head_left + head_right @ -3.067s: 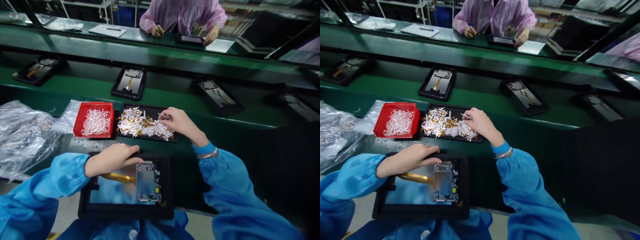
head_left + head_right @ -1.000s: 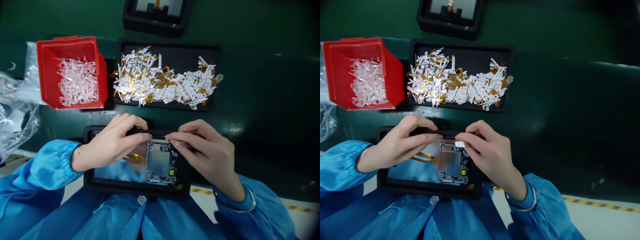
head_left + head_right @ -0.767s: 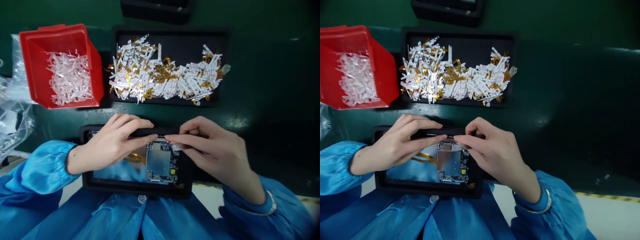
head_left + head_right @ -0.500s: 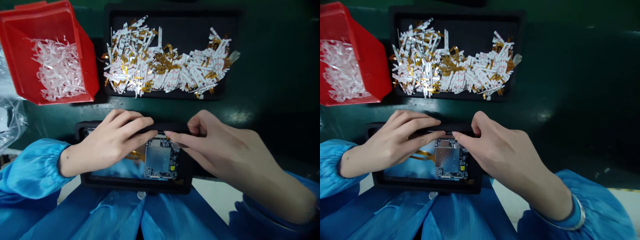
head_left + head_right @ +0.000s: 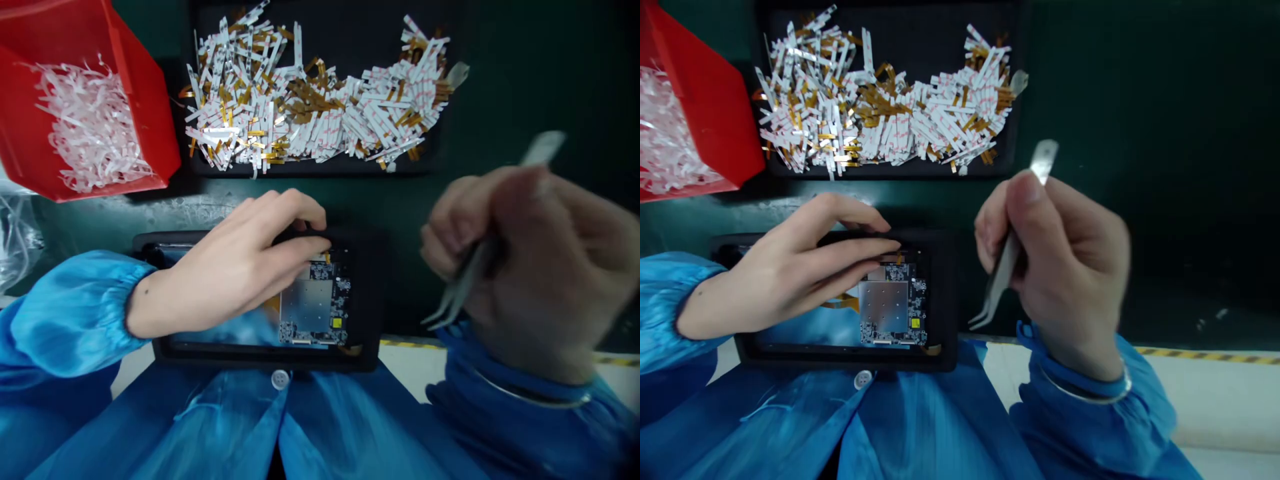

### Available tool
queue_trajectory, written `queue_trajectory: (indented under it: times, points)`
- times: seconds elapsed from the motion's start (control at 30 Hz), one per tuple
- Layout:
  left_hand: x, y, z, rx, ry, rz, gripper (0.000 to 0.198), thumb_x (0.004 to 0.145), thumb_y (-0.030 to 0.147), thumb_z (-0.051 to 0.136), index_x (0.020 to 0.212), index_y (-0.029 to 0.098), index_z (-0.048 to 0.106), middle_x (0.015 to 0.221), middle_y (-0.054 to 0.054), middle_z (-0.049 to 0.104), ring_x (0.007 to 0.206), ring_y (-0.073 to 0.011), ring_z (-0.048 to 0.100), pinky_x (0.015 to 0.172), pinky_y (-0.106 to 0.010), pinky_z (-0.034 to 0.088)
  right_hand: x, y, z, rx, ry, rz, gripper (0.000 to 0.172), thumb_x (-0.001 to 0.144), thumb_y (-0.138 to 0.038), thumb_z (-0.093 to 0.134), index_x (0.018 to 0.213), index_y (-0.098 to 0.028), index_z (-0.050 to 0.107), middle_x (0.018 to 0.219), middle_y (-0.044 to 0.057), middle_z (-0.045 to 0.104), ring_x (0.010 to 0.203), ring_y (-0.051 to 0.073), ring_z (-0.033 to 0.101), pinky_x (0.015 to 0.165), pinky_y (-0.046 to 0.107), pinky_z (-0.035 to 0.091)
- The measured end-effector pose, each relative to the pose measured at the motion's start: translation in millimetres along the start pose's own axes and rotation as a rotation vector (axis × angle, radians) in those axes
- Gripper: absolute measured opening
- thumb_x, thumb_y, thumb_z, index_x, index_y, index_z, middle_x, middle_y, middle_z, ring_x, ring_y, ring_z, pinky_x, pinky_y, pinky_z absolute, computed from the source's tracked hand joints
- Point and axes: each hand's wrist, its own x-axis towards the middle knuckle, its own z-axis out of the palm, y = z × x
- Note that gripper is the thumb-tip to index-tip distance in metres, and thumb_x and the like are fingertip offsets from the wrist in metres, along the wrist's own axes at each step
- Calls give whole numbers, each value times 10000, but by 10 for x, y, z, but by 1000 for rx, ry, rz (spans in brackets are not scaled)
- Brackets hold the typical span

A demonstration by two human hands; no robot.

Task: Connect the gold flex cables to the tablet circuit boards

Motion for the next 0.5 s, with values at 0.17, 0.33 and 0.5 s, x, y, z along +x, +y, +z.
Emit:
queue_trajectory:
  times: [0.17,0.33,0.5]
  points:
    - [18,6,40,186,-3,105,300,1021,264,448,1211,154,653,1133,-113,670,1008,-255,632,761,-364,531,17,64,160,270,-61,123,159,890,-220,684,946,-291,553,816,-44,696,568,145,688,474,271,579]
    - [-27,15,72,244,-24,116,286,1015,283,481,1246,215,635,1144,-87,694,1079,-250,648,789,-358,518,9,38,174,167,-29,61,257,797,-173,780,925,-276,582,782,-39,694,673,173,736,583,292,637]
    - [-25,8,96,292,9,126,281,1011,286,488,1249,215,621,1118,-72,689,1070,-239,648,799,-347,529,34,42,172,152,-53,94,264,784,-202,800,898,-288,578,779,-47,715,611,170,717,545,298,621]
